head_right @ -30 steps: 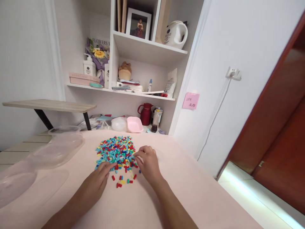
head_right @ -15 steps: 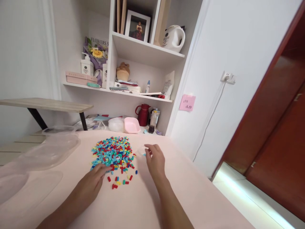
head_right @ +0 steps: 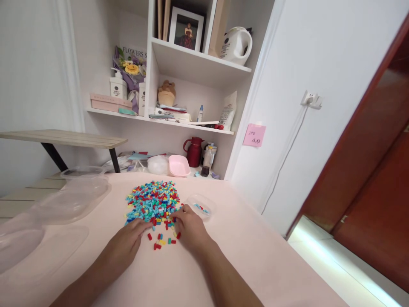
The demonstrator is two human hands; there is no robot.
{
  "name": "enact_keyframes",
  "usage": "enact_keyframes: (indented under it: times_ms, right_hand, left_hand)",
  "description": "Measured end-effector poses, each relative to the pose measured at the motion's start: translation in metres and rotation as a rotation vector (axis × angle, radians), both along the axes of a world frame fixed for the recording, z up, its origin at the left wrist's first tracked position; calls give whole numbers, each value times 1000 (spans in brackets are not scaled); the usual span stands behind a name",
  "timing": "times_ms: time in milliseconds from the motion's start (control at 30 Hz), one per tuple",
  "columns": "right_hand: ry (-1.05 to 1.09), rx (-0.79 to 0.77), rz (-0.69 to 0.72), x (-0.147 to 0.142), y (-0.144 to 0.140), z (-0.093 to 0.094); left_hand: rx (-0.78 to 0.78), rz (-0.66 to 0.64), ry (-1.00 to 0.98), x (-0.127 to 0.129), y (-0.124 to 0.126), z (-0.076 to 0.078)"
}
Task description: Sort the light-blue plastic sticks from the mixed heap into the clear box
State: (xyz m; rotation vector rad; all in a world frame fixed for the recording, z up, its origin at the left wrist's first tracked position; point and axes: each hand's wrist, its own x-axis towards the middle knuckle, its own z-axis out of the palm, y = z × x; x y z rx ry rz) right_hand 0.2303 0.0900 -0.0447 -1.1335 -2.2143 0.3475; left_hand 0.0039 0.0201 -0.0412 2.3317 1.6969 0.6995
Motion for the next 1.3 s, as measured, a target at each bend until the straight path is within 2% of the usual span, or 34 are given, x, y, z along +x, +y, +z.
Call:
enact_keyframes:
  times_ms: [133, 200, 300, 433, 767, 1033, 1300]
  right_hand:
    - [-46, -32, 131, -2, -5, 4]
    - [-32, -25, 144, -4, -7, 7]
    - [-26, 55, 103, -6, -6, 6]
    - [-169, 160, 84, -7, -1, 1]
    - [-98, 120, 66, -12, -3, 3]
    - [-207, 144, 29, -19, 7, -2]
    - [-228, 151, -24, -25, 6, 3]
  left_hand:
    - [-7, -3, 34, 0, 1, -1]
    - [-9, -3, 46, 1, 0, 0]
    - [-10, 7, 58, 3, -1, 2]
    - [-1, 6, 64, 3, 0, 0]
    - [31, -20, 75, 0, 0, -5]
    - [40, -26, 105, 0, 1, -7]
    - [34, -26, 120, -1, 2, -8]
